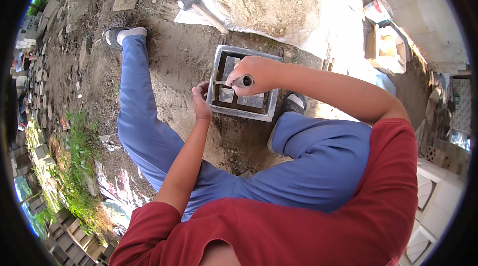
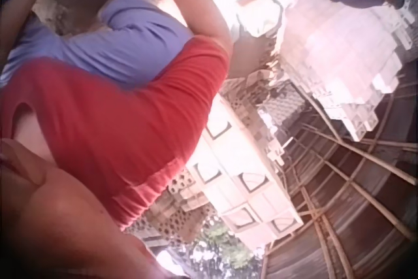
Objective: The person smooths sand inside a brick mold using a trowel, then compacts the material around the blocks using a metal tool.
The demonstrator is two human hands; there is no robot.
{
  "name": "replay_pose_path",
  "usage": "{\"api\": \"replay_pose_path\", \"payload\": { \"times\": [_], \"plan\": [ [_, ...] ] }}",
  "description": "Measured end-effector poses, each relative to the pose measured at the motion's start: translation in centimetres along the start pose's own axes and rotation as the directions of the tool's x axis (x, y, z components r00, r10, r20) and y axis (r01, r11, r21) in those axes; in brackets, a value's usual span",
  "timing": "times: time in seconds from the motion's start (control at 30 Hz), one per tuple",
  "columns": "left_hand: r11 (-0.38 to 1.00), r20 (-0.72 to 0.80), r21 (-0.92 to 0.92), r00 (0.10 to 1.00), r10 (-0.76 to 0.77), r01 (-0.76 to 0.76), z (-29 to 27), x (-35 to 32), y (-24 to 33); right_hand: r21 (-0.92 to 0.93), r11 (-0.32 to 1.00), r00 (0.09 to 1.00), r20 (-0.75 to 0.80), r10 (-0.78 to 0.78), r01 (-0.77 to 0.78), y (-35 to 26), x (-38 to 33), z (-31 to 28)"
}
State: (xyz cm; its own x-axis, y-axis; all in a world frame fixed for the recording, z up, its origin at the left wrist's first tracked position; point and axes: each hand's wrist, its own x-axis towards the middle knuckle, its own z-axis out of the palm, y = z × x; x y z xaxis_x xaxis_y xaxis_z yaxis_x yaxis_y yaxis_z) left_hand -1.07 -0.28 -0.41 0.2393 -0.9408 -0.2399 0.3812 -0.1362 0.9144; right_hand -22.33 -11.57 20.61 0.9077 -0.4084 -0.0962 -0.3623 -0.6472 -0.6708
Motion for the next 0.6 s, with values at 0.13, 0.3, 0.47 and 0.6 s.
{"api": "replay_pose_path", "payload": {
  "times": [0.13,0.3,0.47,0.6],
  "plan": [
    [0.999,-0.020,0.028,0.999,0.025,-0.024,-0.6,0.3,-0.1,0.119,0.989,0.995,0.023,-0.096,0.092,-0.1,1.2,0.4],
    [1.000,-0.029,0.002,1.000,0.002,-0.002,-0.1,0.2,-0.3,0.127,0.990,0.998,0.016,0.067,-0.068,0.2,1.3,-0.7],
    [0.998,-0.020,0.053,0.999,0.041,-0.040,-0.4,0.6,-0.4,0.163,0.981,0.993,-0.032,0.115,-0.109,1.5,0.6,-0.7],
    [0.999,-0.021,0.038,0.999,0.031,-0.031,-0.8,0.3,-0.3,0.210,0.959,0.974,-0.083,0.212,-0.191,0.9,0.8,-2.6]
  ]
}}
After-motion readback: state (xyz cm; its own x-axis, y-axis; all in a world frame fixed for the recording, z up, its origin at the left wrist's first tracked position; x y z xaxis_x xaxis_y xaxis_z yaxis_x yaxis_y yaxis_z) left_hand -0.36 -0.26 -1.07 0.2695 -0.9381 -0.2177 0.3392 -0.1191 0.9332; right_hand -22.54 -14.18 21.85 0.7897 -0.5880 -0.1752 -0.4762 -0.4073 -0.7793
